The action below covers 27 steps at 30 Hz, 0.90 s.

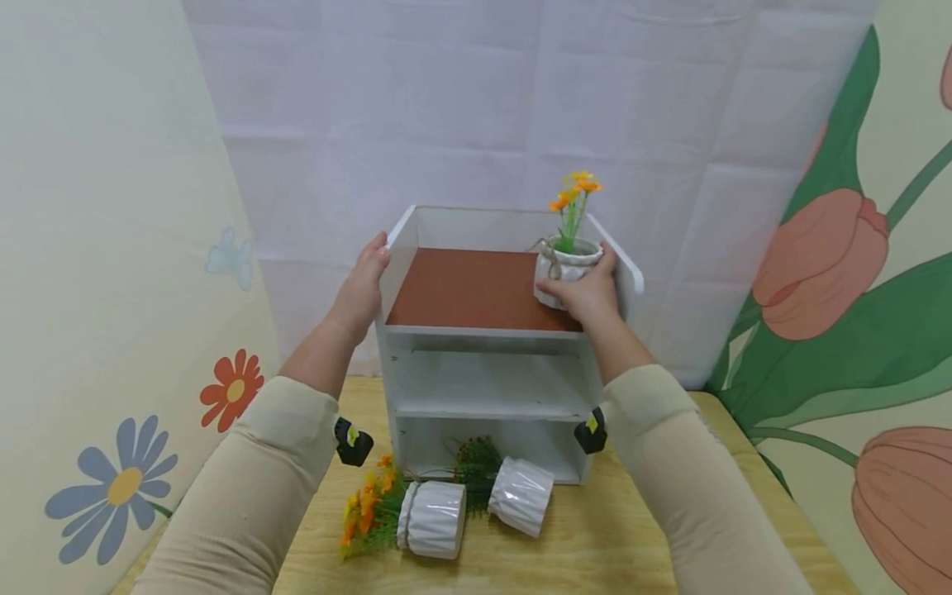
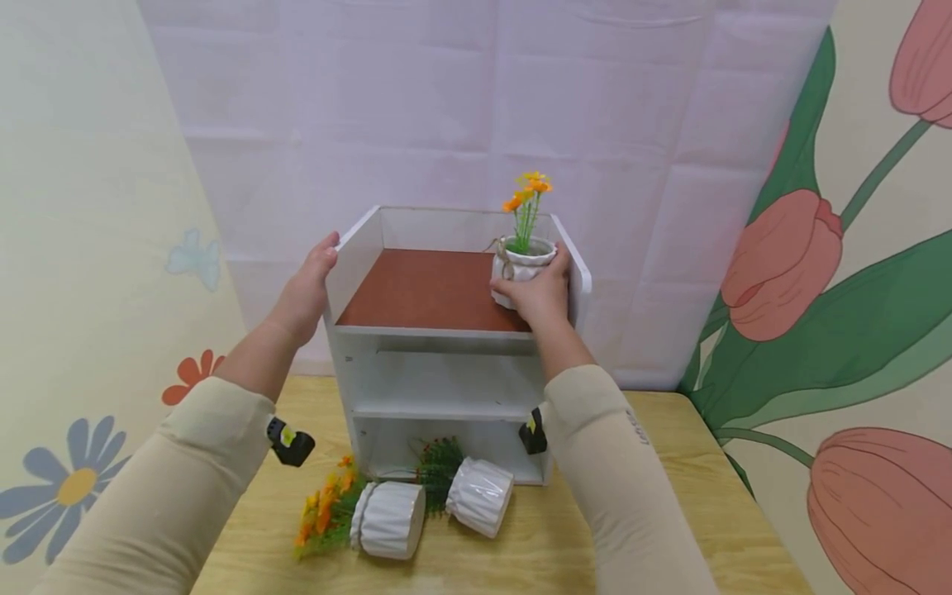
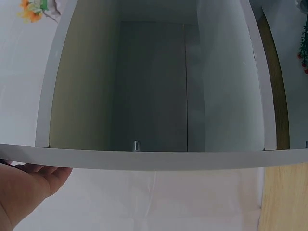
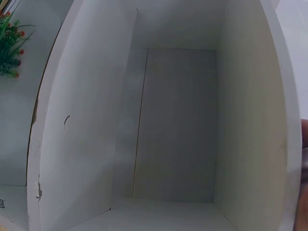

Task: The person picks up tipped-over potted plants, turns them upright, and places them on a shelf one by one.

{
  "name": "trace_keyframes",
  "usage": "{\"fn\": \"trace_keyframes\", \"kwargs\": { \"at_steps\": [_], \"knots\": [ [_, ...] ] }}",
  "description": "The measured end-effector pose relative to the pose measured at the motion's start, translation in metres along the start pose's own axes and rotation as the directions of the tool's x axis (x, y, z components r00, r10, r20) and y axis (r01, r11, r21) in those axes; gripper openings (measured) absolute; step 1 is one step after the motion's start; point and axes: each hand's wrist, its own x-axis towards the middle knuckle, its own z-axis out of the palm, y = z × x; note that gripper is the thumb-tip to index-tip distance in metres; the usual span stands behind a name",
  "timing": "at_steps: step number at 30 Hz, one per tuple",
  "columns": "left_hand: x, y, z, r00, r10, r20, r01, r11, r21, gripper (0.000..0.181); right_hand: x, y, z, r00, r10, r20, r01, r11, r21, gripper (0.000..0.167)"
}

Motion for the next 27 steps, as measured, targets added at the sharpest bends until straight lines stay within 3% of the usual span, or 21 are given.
{"fn": "trace_keyframes", "kwargs": {
  "at_steps": [27],
  "knots": [
    [-0.0001,0.0008,-0.0024,1.000,0.007,-0.010,-0.006,1.000,0.006,0.061,-0.0031,-0.0008,0.0018,0.999,-0.031,-0.012,0.031,0.999,0.017,0.119]
  ]
}}
